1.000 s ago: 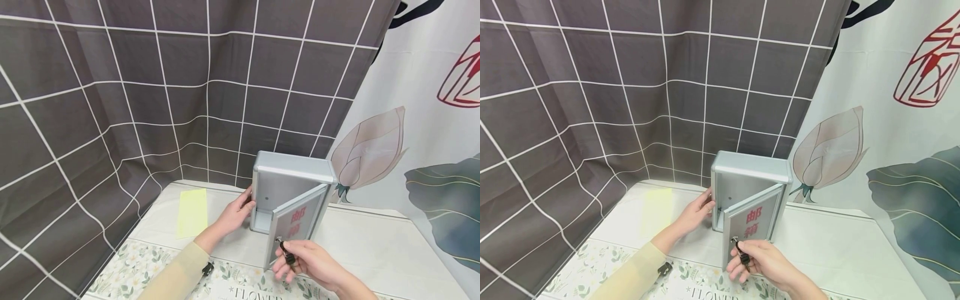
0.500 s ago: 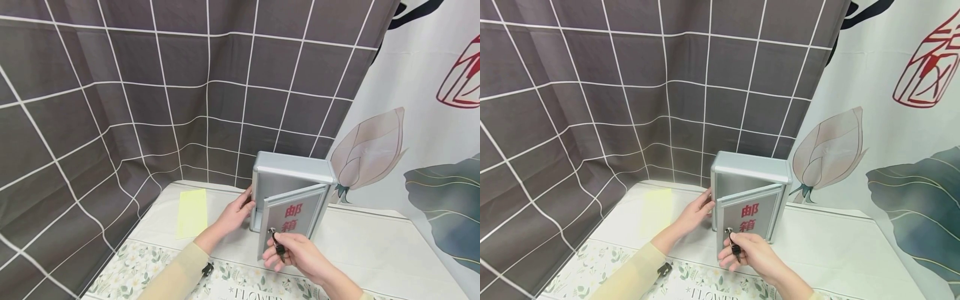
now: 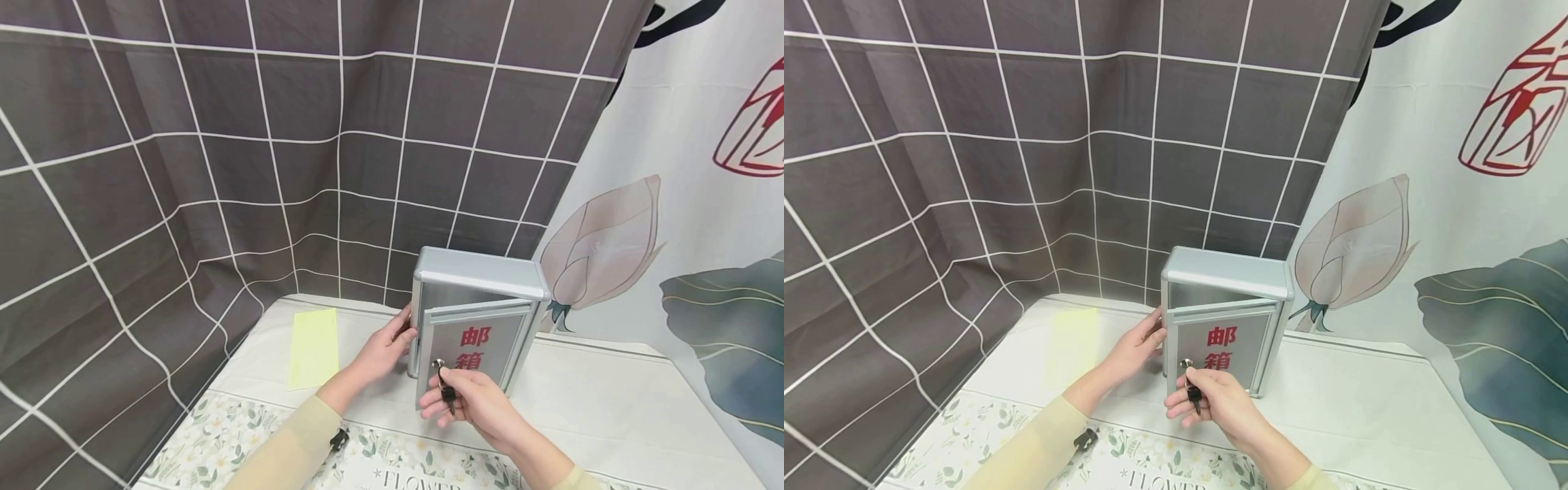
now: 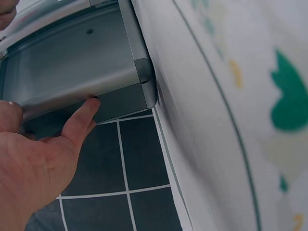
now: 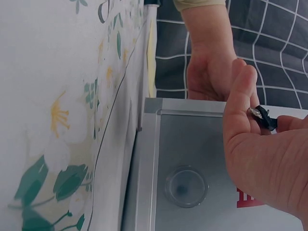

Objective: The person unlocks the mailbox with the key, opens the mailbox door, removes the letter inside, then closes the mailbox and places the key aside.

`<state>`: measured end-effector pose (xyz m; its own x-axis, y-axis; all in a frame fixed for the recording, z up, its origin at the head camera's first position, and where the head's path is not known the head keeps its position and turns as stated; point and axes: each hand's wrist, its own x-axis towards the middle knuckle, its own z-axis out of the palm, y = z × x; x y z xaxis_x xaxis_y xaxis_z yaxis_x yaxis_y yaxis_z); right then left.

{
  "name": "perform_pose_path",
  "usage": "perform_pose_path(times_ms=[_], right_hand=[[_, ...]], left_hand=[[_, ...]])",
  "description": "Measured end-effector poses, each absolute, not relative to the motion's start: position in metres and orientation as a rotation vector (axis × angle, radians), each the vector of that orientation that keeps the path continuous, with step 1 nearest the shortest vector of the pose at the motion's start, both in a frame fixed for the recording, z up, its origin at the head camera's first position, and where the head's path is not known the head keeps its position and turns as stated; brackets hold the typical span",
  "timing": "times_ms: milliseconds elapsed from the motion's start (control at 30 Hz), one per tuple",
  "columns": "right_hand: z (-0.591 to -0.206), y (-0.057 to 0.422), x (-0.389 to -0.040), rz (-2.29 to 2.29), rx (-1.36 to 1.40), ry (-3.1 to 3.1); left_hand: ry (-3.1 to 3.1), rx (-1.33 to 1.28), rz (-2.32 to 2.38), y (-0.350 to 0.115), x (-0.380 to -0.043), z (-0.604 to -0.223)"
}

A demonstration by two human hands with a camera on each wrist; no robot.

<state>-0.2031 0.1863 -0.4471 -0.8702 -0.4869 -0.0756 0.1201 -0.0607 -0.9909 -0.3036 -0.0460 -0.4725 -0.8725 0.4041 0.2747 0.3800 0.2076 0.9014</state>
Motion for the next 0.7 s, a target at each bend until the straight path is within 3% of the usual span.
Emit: perform_pose_path(times_ms=[700], right_hand=[[-0.451,0.168,-0.225,-2.086,-0.269,1.874]], left_hand=[[2.47,0.764,1.761,-0.046,-0.304,-0.473]])
